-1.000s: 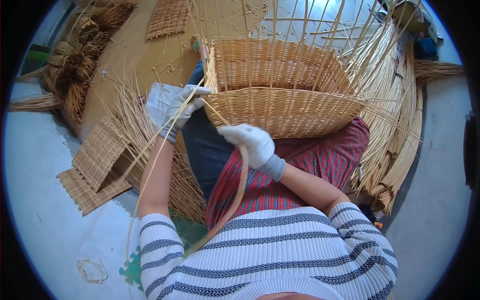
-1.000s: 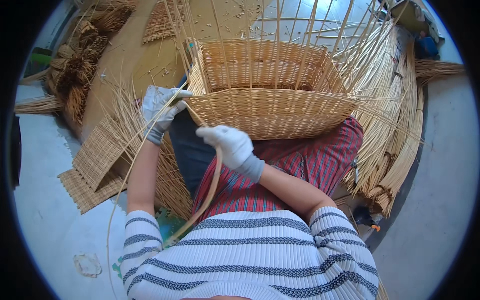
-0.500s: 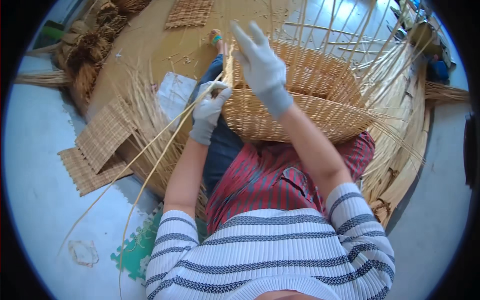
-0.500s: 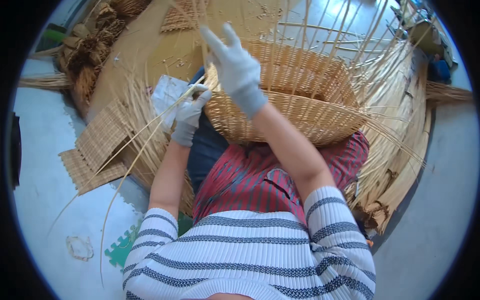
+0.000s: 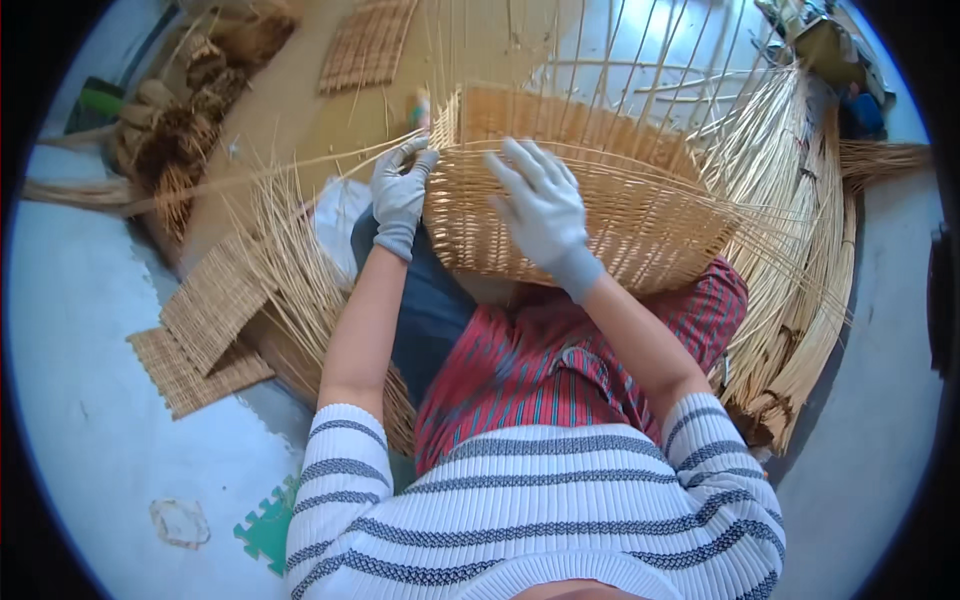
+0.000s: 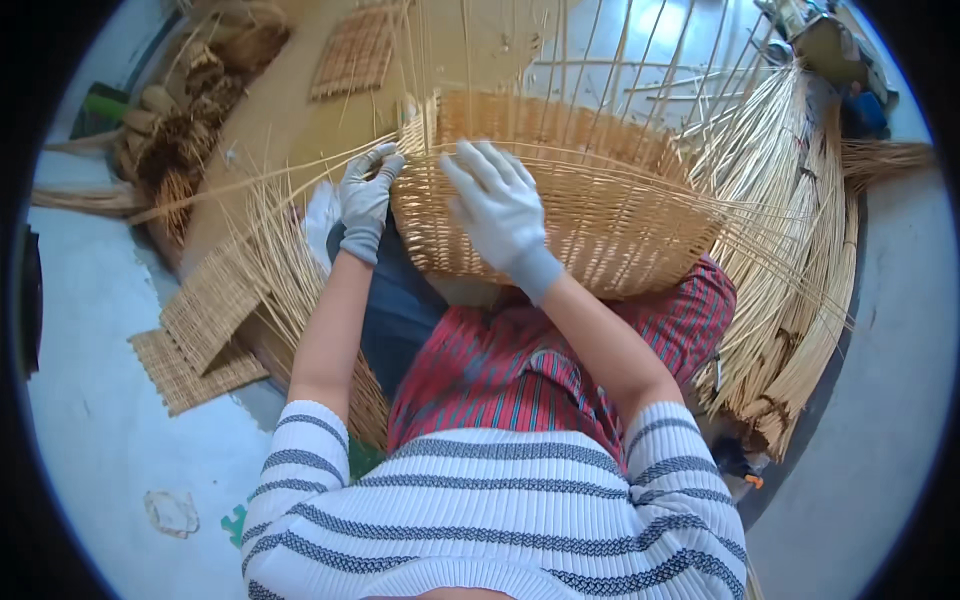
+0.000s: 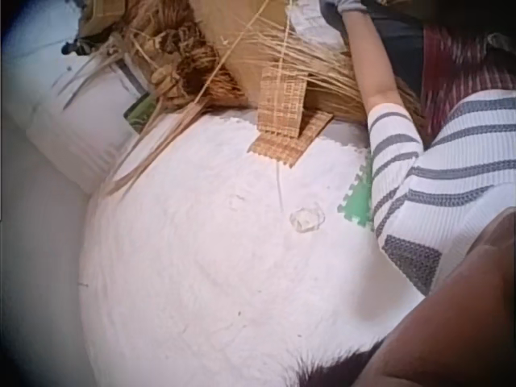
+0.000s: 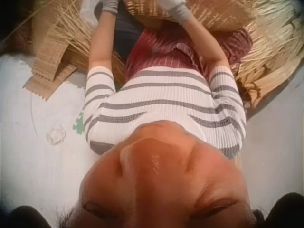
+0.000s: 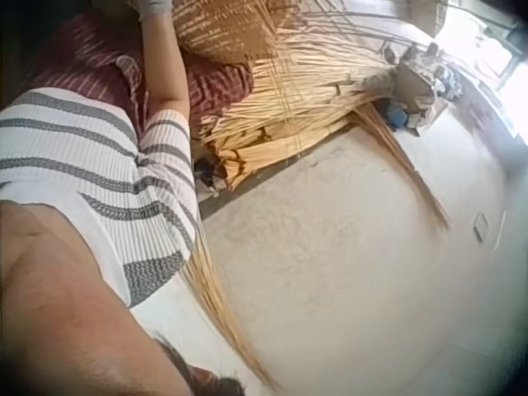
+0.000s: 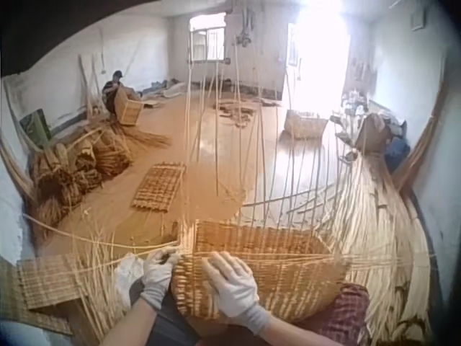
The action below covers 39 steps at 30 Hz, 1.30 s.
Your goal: Weaving a wicker basket using long flexible strips and checking dimensions with a measuring tape.
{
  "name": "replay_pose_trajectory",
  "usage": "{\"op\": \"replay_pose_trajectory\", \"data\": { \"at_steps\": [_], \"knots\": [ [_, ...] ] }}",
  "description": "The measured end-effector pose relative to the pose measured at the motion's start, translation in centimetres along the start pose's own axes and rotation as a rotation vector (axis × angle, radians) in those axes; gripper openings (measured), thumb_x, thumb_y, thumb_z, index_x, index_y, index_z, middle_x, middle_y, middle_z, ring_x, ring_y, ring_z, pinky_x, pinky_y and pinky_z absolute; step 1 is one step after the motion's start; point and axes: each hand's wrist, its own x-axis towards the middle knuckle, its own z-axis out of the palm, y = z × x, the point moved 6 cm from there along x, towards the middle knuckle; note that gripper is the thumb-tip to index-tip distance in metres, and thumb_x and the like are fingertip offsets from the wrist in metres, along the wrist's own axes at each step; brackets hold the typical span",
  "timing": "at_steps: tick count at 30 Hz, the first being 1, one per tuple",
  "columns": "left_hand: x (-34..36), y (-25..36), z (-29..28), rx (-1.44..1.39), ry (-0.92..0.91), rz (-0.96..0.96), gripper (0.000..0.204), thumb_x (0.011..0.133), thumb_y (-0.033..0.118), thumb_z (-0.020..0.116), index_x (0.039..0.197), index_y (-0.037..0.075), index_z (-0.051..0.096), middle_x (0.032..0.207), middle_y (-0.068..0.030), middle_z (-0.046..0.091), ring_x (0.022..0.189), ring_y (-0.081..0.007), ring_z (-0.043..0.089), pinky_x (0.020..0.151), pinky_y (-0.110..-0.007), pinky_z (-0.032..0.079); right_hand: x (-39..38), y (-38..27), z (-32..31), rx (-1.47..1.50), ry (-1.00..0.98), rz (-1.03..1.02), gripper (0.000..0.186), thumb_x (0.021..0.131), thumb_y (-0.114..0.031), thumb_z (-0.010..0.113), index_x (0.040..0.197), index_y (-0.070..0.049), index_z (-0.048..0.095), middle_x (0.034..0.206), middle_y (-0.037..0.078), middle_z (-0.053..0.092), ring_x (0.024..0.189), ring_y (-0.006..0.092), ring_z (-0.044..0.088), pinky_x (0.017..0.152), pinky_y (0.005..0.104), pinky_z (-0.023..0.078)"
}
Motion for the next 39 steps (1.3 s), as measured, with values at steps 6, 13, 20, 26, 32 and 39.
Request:
{"op": "replay_pose_trajectory", "data": {
  "at_steps": [6, 13, 20, 26, 32, 39],
  "knots": [
    [8.1, 4.4, 4.4, 0.362, -0.089, 0.458, 0.038, 0.081, 0.011, 0.082, 0.118, 0.011, 0.072, 0.111, -0.0045, 0.062, 0.099, -0.0166, 0.06, 0.086, -0.03, 0.053, 10.6, 7.9, 6.7, -0.356, -0.303, 0.173, 0.075, 0.086, -0.063, 0.061, 0.141, -0.013, 0.053, 0.131, 0.007, 0.061, 0.128, 0.0306, 0.051, 0.11, 0.0482, 0.033],
    [12.2, 5.2, 6.9, 0.498, -0.404, 0.252, 0.043, 0.081, 0.009, 0.078, 0.123, 0.013, 0.07, 0.114, -0.0086, 0.065, 0.106, -0.0227, 0.063, 0.096, -0.033, 0.05, 12.8, 10.1, 8.2, -0.387, -0.135, 0.148, 0.077, 0.084, -0.067, 0.06, 0.135, -0.01, 0.056, 0.119, 0.007, 0.064, 0.111, 0.0279, 0.057, 0.099, 0.0447, 0.038],
    [11.2, 4.6, 6.4, 0.508, -0.353, 0.421, 0.037, 0.08, 0.008, 0.077, 0.117, 0.012, 0.072, 0.105, -0.0093, 0.068, 0.099, -0.0243, 0.062, 0.091, -0.034, 0.05, 11.7, 10.2, 9.3, -0.282, 0.096, 0.051, 0.05, 0.081, -0.062, 0.067, 0.094, -0.014, 0.066, 0.088, 0.004, 0.064, 0.088, 0.0247, 0.059, 0.086, 0.0431, 0.042],
    [10.7, 3.7, 5.8, 0.398, -0.265, 0.335, 0.043, 0.083, 0.011, 0.078, 0.124, 0.013, 0.069, 0.115, -0.0095, 0.066, 0.106, -0.0225, 0.062, 0.095, -0.033, 0.05, 12.0, 9.3, 7.7, -0.283, -0.02, 0.131, 0.054, 0.085, -0.05, 0.068, 0.123, -0.013, 0.062, 0.109, 0.007, 0.066, 0.108, 0.0273, 0.059, 0.098, 0.0473, 0.04],
    [4.7, 1.3, 4.6, 0.217, -0.039, 0.121, 0.075, 0.087, 0.011, 0.076, 0.15, 0.008, 0.037, 0.136, -0.0207, 0.052, 0.119, -0.032, 0.057, 0.103, -0.041, 0.045, -3.5, 7.2, -1.7, 0.187, -0.035, 0.28, 0.053, 0.084, -0.012, 0.07, 0.134, -0.023, 0.06, 0.141, 0.015, 0.055, 0.123, 0.0372, 0.057, 0.104, 0.0467, 0.046],
    [-13.0, 1.4, 12.6, 0.89, -0.359, 0.471, 0.084, 0.079, 0.015, 0.077, 0.153, 0.012, 0.039, 0.154, -0.0264, 0.032, 0.141, -0.0426, 0.034, 0.119, -0.048, 0.026, -38.5, 18.0, -20.9, 0.173, 0.762, 1.181, 0.016, 0.098, -0.007, 0.06, 0.112, -0.005, 0.067, 0.113, 0.008, 0.067, 0.106, 0.0169, 0.062, 0.096, 0.0308, 0.049]
  ]
}}
